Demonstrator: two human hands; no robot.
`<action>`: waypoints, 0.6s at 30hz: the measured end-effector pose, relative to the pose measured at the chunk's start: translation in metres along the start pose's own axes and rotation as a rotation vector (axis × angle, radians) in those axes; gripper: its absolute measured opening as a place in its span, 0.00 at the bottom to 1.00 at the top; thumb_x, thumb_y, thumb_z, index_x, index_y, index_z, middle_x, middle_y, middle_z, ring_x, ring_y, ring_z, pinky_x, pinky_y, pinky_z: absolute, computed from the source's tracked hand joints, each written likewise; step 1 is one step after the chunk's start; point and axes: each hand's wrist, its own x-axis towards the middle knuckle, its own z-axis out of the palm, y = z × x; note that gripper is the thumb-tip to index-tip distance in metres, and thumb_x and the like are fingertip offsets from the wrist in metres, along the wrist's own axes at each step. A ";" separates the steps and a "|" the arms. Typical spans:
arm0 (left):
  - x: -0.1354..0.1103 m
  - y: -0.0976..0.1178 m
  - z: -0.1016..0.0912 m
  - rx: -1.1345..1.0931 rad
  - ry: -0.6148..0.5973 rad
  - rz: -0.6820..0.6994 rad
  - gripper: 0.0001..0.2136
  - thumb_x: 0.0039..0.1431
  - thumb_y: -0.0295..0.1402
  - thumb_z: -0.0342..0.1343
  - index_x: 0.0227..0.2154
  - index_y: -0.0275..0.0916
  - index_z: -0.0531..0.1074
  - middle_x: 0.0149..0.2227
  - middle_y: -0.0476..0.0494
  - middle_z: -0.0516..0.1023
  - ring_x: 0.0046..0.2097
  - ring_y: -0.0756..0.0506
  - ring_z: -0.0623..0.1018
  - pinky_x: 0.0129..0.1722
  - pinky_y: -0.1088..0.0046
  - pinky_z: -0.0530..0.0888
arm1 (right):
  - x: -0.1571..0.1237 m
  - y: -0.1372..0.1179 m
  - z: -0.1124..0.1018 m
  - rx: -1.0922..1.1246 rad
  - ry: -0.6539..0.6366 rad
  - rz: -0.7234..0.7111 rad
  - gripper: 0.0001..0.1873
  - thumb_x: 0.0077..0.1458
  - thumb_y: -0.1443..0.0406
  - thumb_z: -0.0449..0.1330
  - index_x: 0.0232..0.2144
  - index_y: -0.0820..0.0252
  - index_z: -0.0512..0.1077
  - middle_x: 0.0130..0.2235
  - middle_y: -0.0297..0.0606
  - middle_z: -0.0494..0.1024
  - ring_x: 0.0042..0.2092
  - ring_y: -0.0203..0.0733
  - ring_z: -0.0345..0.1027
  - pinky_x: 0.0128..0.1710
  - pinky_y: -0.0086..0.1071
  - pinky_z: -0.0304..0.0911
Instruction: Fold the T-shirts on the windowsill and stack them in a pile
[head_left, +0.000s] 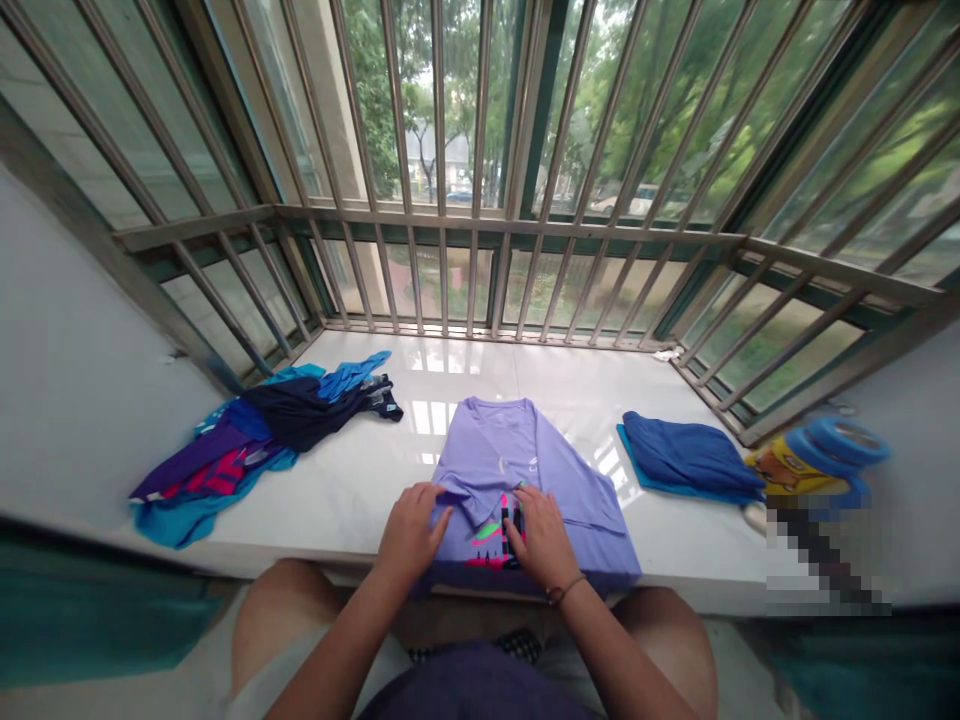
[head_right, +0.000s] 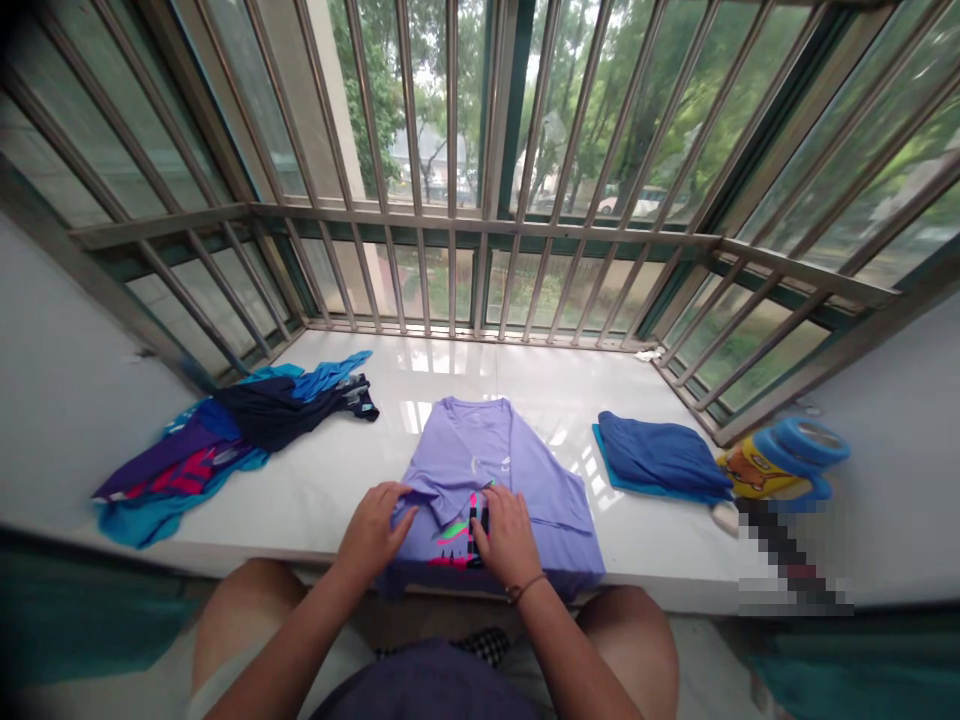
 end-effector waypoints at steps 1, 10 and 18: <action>-0.010 -0.008 0.001 0.030 -0.025 -0.069 0.12 0.69 0.35 0.59 0.52 0.42 0.75 0.49 0.38 0.80 0.52 0.36 0.79 0.56 0.54 0.76 | 0.000 0.000 0.000 -0.006 -0.001 0.001 0.23 0.70 0.58 0.57 0.63 0.59 0.69 0.63 0.51 0.76 0.67 0.55 0.67 0.71 0.57 0.55; -0.008 -0.020 0.000 0.122 -0.197 -0.483 0.08 0.70 0.38 0.56 0.40 0.42 0.77 0.42 0.39 0.82 0.46 0.38 0.80 0.47 0.65 0.72 | 0.001 -0.001 -0.004 -0.029 -0.013 -0.007 0.22 0.71 0.57 0.55 0.62 0.59 0.70 0.63 0.51 0.76 0.66 0.56 0.67 0.71 0.56 0.55; 0.005 -0.072 -0.040 0.076 -0.178 -0.653 0.11 0.71 0.37 0.54 0.32 0.42 0.76 0.33 0.44 0.84 0.38 0.40 0.80 0.37 0.68 0.68 | 0.002 -0.001 -0.004 -0.003 -0.031 0.010 0.22 0.71 0.57 0.54 0.62 0.58 0.71 0.63 0.52 0.75 0.66 0.56 0.67 0.70 0.57 0.56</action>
